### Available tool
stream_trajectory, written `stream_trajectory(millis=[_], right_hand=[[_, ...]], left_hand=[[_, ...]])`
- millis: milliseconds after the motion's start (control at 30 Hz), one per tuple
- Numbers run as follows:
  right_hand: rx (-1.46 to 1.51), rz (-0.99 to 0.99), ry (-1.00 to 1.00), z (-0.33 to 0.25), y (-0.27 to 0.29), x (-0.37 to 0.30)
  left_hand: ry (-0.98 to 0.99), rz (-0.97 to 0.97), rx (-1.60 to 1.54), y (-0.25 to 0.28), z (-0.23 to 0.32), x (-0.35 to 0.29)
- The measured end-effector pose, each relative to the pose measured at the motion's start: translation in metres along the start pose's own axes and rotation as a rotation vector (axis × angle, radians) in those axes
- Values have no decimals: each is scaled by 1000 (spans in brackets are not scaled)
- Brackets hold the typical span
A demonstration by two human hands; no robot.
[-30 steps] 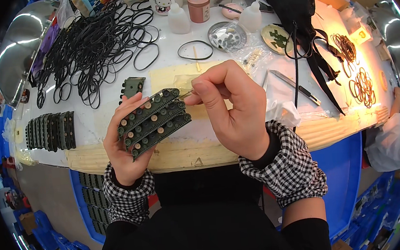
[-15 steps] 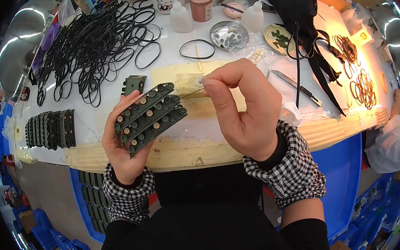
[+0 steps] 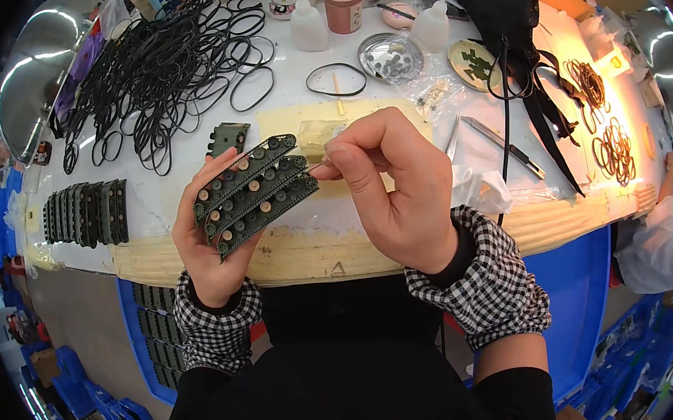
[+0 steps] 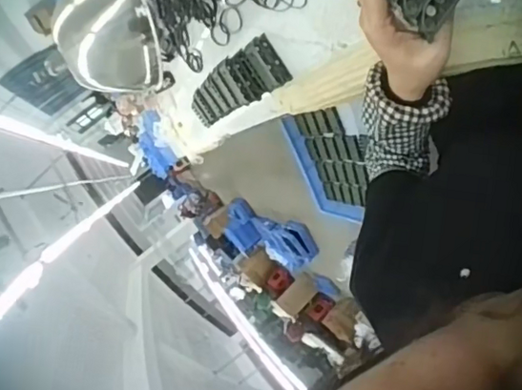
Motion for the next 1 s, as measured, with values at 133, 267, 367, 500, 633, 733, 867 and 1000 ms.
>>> stream_trajectory(millis=[133,267,367,500,633,733,867,1000], right_hand=[[-56,-56,-19,-3,-1,1],[87,44,-40,-1,2,1],[-109,162,24,-2,12,7],[-698,113,352,-10,13,20],[-901,13,440,-10,8,18],[-740,202,585,-31,14,17],[-248,124,283,-22,7,18],[-76,79,168,-11,-8,17]], left_hand=[[-2,5,-9,0,-1,0],[11,19,-26,-1,-1,0],[5,29,-34,1,-1,-2],[-2,33,-44,0,-3,-2],[-8,32,-37,0,-1,-1],[-9,10,-17,0,0,-1],[-33,-22,-4,-3,2,1],[-45,-55,36,-5,4,2]])
Point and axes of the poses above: each hand's wrist, its own x-axis towards the middle knuckle, its own y-axis out of the back of the hand, z = x × y, the point moved 4 cm from there along x, towards the middle knuckle, and after that the axes turned 5 degrees about z, right-handed, at the moved point
